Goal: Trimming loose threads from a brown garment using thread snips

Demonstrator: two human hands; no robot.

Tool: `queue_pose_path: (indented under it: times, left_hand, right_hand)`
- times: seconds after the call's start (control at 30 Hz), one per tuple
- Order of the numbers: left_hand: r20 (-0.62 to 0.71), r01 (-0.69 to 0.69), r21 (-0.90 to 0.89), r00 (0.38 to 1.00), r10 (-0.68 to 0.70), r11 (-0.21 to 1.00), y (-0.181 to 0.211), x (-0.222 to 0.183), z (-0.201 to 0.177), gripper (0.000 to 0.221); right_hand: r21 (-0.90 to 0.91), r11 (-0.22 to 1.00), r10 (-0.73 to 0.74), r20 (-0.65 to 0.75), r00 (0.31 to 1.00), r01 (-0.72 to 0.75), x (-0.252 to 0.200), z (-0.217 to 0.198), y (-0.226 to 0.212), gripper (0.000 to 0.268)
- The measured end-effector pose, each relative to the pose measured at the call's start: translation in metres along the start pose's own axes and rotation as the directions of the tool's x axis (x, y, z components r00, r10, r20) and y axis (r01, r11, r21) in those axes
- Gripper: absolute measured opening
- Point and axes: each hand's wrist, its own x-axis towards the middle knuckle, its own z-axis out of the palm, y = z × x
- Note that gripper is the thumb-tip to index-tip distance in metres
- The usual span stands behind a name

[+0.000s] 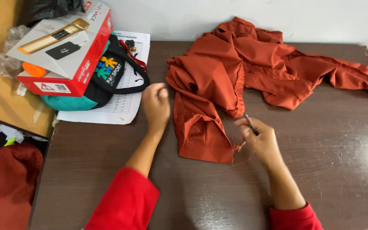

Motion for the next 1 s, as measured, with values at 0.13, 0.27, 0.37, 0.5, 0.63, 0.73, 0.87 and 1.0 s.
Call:
queue_pose_path:
  times: [0.13,0.27,0.37,0.5,0.63,0.73,0.87,1.0]
  left_hand:
    - [-0.101,-0.195,-0.117,0.978,0.184,0.974,0.138,-0.068,-0.073,0.008]
    - [0.491,-0.324,-0.119,0.803,0.339,0.939,0.135,-0.146,-0.040,0.061]
    - [0.728,-0.224,0.048,0.676,0.120,0.973,0.130,-0.128,-0.043,0.098]
    - [0.617,-0.267,0.240,0.785,0.065,0.933,0.093,-0.114,-0.040,0.060]
    - [0.663,-0.292,0.197,0.743,0.092,0.936,0.095,-0.104,-0.062,0.072]
    - [0.689,-0.337,0.203,0.716,0.110,0.919,0.088,-0.110,-0.061,0.072]
    - [0.574,-0.128,0.058,0.815,0.072,0.990,0.062,-0.110,-0.048,0.025]
    - [0.384,0.276,-0.093,0.896,-0.222,0.957,0.056,-0.100,-0.053,0.032]
  right_hand:
    - [-0.290,0.915,0.332,0.141,0.933,-0.281,0.003,-0.015,-0.001,0.023]
    - [-0.397,0.898,0.352,0.383,0.854,-0.192,0.012,0.015,0.031,0.026]
    - [-0.110,0.939,0.344,0.274,0.898,-0.326,0.022,0.056,0.044,0.019]
    - [0.140,0.826,0.506,0.243,0.827,-0.546,0.005,0.062,-0.035,0.030]
    - [0.127,0.854,0.465,0.248,0.850,-0.504,0.008,0.083,0.000,0.016]
    - [0.228,0.826,0.466,0.238,0.852,-0.515,0.001,0.086,-0.008,0.021]
    - [0.409,0.792,0.361,0.285,0.888,-0.453,-0.008,0.081,-0.032,0.027]
    - [0.223,0.932,0.121,0.553,0.824,-0.286,-0.023,0.065,-0.034,0.011]
